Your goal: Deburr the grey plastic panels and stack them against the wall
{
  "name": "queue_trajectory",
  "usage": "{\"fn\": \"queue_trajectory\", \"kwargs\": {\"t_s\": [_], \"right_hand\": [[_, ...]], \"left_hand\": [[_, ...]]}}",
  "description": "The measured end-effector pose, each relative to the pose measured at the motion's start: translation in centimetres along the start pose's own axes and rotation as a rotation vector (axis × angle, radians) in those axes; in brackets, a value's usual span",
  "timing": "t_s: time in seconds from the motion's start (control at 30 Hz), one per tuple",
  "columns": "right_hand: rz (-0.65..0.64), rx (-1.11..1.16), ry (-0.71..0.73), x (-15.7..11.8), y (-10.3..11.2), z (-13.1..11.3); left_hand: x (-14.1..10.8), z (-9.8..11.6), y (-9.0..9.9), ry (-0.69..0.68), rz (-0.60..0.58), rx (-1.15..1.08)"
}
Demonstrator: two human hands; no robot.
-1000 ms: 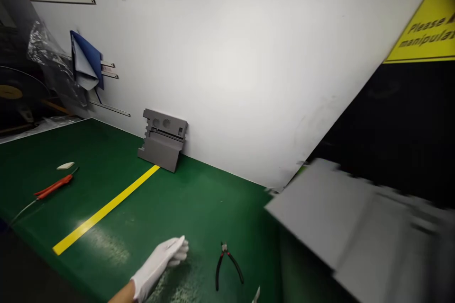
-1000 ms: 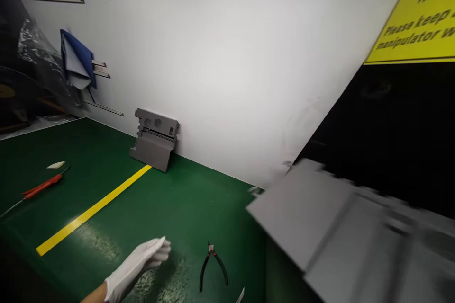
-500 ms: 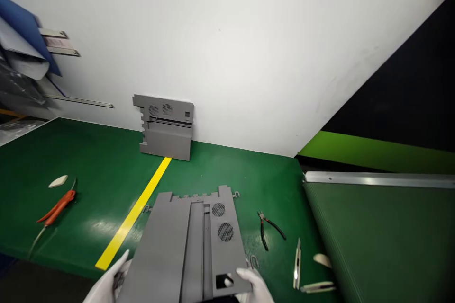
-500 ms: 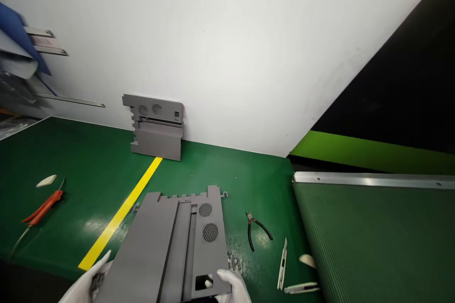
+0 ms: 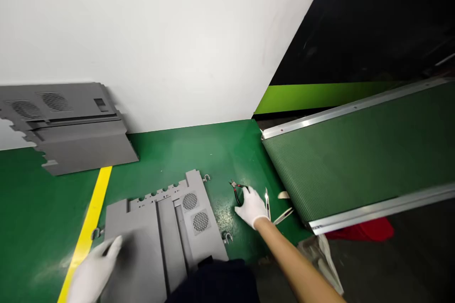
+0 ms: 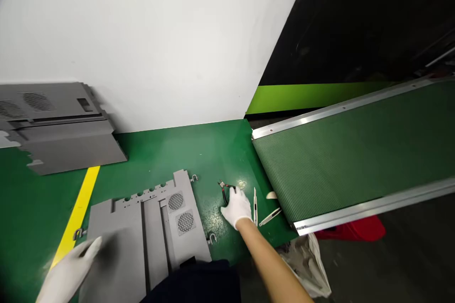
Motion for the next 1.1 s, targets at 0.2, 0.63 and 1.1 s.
{"fn": "queue_trajectory", "kwargs": {"t_s": [0.2, 0.63, 1.1], "right_hand": [[-0.027, -0.096, -0.144, 3.8, -0.8, -2.1], [-0.442, 0.601, -0.207, -16.8, -6.4, 7.2], [-0.334, 0.533, -0.191, -16.8, -9.2, 5.2]], "left_hand": [[-0.1, 18.0, -7.1, -0.491, -0.377, -0.113], [-2.8, 27.1, -20.5, -1.267, -0.893, 0.408], [-3.3, 29.8, -21.9, -1.08, -1.119, 0.683]]}}
Point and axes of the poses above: each hand's wrist, its own x-axis towards the middle knuckle, its own y-axis out of the back of the hand, z = x × y, the point moved 2 cm from there along x, towards the middle knuckle, and after that the axes turned 8 degrees about -y, right-handed, at the moved point
